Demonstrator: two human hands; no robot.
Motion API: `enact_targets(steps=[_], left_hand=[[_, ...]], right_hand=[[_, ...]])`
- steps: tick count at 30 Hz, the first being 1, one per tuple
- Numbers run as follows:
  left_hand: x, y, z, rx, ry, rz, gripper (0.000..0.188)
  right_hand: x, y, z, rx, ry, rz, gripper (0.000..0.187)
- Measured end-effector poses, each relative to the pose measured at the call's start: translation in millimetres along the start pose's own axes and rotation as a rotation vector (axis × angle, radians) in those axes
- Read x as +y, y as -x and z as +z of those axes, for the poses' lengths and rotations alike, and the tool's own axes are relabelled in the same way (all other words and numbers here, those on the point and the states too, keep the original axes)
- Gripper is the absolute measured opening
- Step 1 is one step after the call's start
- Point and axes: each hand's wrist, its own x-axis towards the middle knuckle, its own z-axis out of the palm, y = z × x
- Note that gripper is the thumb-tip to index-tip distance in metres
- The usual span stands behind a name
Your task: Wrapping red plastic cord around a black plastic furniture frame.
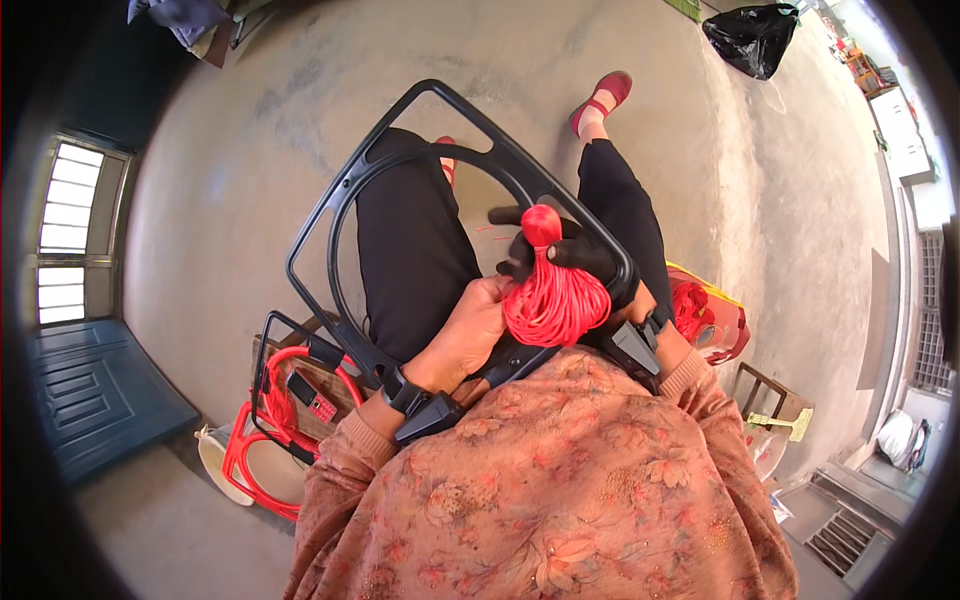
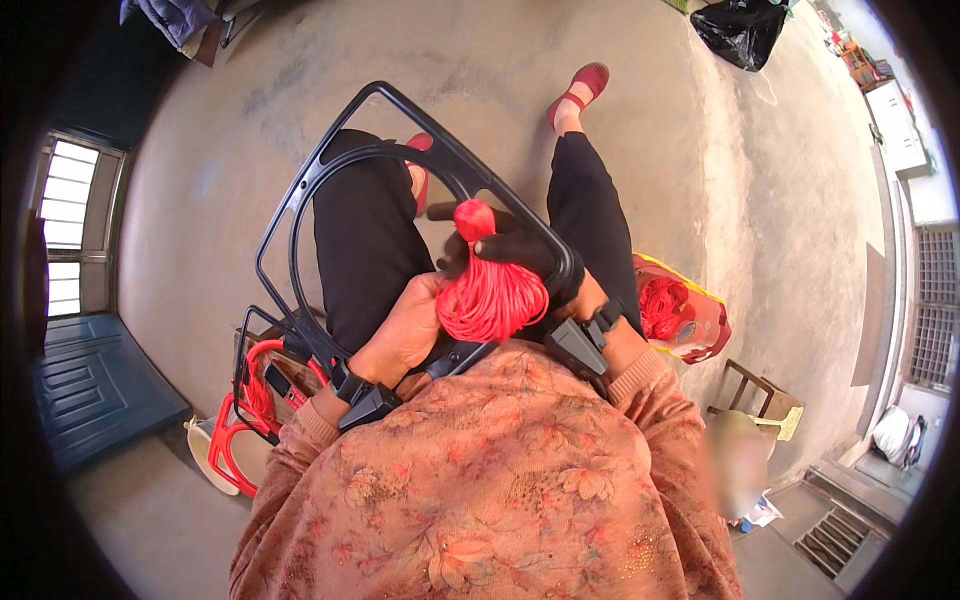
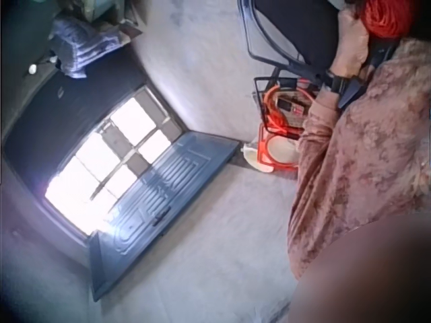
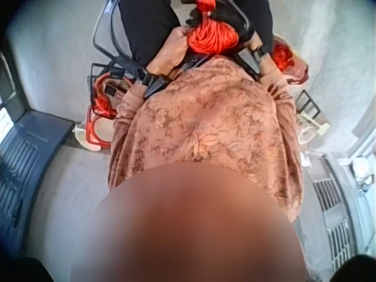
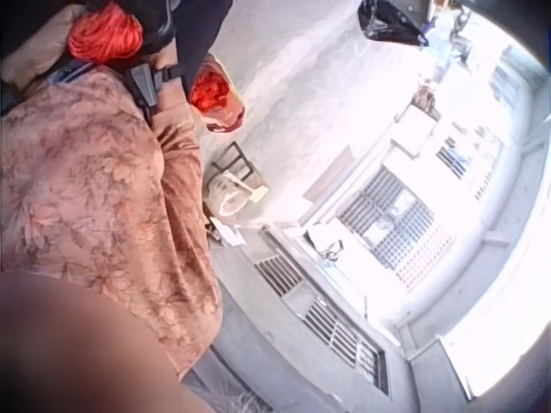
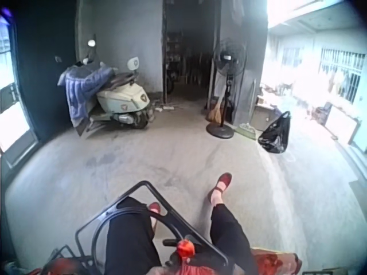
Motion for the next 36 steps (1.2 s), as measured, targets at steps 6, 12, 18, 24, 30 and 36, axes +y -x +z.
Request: enact_targets(steps=[6,12,18,24,30,36], left_hand=[[8,1,-5,-0.089,0.078,-0.026,0.023],[20,5,4,-0.005,0.026,-0.109,0.024],[18,3,4,-0.004,0.058,-0.095,0.021],[19,-1,6,0.041,0.12,-0.114,0.016],[17,-3,4,0.013,0.048,-0.074,0.014],[13,-2,8,-0.089,0.087,-0.164,0.014]], right_hand=[[0,59,2,0.421,0.038,-0.25,0.054],[8,131,-10,0.847,0.008,-0.548,0.049],[-6,181,-63,0.575,-0.441,-0.686,0.04],[-2,171,-51,0.754,-0.159,-0.412,0.046],[2,93,-66,1.092,1.202,-0.359,0.031],[16,14,-43,0.964,0.599,-0.426,0.036]])
